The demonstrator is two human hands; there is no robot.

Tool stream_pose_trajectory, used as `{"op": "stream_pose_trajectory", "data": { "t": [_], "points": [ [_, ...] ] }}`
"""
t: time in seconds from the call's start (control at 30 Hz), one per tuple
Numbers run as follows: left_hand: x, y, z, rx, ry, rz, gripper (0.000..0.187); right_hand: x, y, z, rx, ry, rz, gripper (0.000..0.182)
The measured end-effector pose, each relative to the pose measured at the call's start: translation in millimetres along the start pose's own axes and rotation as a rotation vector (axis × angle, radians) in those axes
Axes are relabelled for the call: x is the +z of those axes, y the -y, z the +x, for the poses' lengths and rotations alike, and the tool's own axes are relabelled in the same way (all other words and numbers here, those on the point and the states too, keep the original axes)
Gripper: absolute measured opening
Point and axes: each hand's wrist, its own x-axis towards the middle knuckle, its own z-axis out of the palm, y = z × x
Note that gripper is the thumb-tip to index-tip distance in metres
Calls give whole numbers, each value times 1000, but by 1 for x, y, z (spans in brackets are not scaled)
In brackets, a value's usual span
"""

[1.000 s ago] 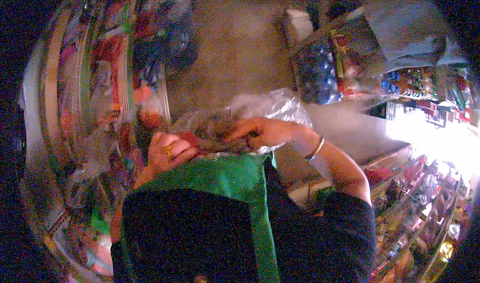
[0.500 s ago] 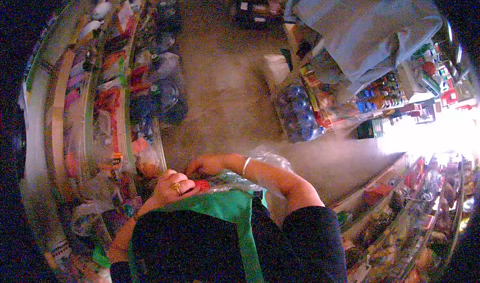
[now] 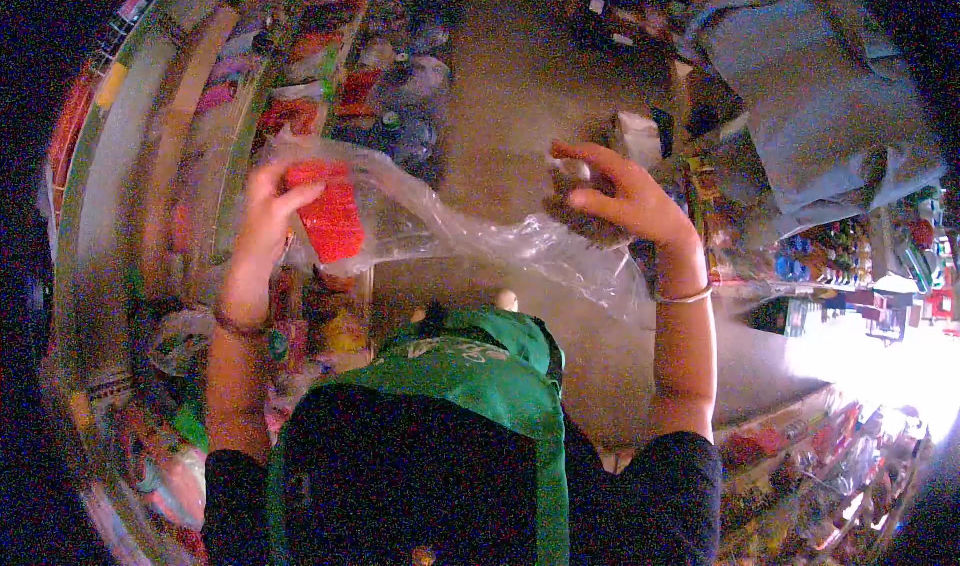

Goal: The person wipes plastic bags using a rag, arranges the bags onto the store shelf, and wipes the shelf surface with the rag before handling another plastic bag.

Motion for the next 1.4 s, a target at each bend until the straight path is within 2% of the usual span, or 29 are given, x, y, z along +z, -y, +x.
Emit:
{"op": "stream_pose_trajectory", "data": {
  "t": [0.03, 0.07, 0.13, 0.17, 0.2, 0.23, 0.3, 0.33, 0.37, 0.43, 0.47, 0.5, 0.53, 0.57, 0.63, 0.7, 0.77, 0.8, 0.87, 0.9, 0.93, 1.0, 1.03, 1.1, 1.2, 1.23, 1.33, 1.37, 1.4],
  "points": [
    [-1, -13, 4, 31, 8, 76, 25, -3, 18, 5, -62, 54, -77, 49],
    [-1, -22, 8, 61, 18, 153, 26, -8, 23, 7, -58, 20, -227, 49],
    [-5, -33, 13, 44, 20, 118, 25, -15, 31, 16, -53, -47, -529, 50],
    [-8, -41, 14, 45, 27, 87, 25, -24, 33, 21, -53, -210, -523, 46],
    [-13, -47, 14, 43, 30, 58, 25, -33, 43, 20, 131, -330, -593, 42],
    [-21, -45, 18, -5, 64, -12, 23, -43, 59, 18, 245, -360, -675, 38],
    [-30, -49, 17, -51, 16, -153, 22, -65, 53, 4, -14, -508, -505, 33],
    [-35, -51, 16, -74, -5, -223, 21, -73, 55, 0, -24, -605, -246, 31],
    [-44, -49, 15, -24, -87, -217, 21, -85, 64, -9, 55, -730, -254, 30],
    [-54, -47, 10, 72, -245, -456, 22, -109, 47, -22, -75, -998, -197, 34],
    [-57, -45, 8, 127, -315, -581, 23, -117, 22, -32, -87, -1025, 8, 35],
    [-58, -35, 6, 84, -444, -688, 29, -118, 0, -37, -106, -1044, 209, 35],
    [-54, -29, 5, 92, -463, -793, 30, -78, 18, -31, 147, -1043, 548, 44],
    [-46, -24, 3, 99, -478, -898, 31, -67, -27, -37, 88, -924, 520, 37],
    [-25, -6, 5, 111, -458, -1074, 31, -20, -65, -20, 133, -549, 417, 46],
    [11, -4, 3, 138, -426, -1127, 28, 36, -76, 15, 60, -246, 395, 60],
    [43, 6, 3, 95, -405, -1151, 29, 69, -90, 53, -33, -191, 677, 70],
    [55, 8, 0, 71, -416, -1157, 29, 61, -28, 60, -61, -191, 763, 73],
    [66, 22, -4, 37, -388, -1170, 29, 53, -1, 64, -128, -375, 1019, 68],
    [70, 27, -5, 23, -376, -1177, 29, 42, 3, 72, -171, -448, 815, 61],
    [72, 31, -7, 29, -340, -1163, 29, 33, 9, 79, -161, -457, 746, 55],
    [75, 36, -13, 45, -279, -1140, 29, 26, 28, 75, -181, -501, 701, 49],
    [76, 37, -17, -3, -281, -1142, 30, 20, 28, 77, -190, -445, 680, 45],
    [78, 39, -21, 40, -153, -1117, 39, 7, 27, 81, -203, -337, 642, 38],
    [68, 39, -26, 106, 102, -1119, 58, -6, 30, 78, -226, -323, 552, 28],
    [58, 39, -25, 127, 201, -1123, 66, -13, 18, 79, -339, -341, 425, 26],
    [24, 44, -11, 80, 190, -939, 84, -20, 27, 65, -192, -244, 588, 34],
    [20, 25, -8, 166, 266, -907, 80, -21, 31, 62, -155, -268, 509, 30],
    [19, 20, 0, 159, 223, -784, 79, -22, 32, 62, -179, -255, 451, 29]
  ]
}}
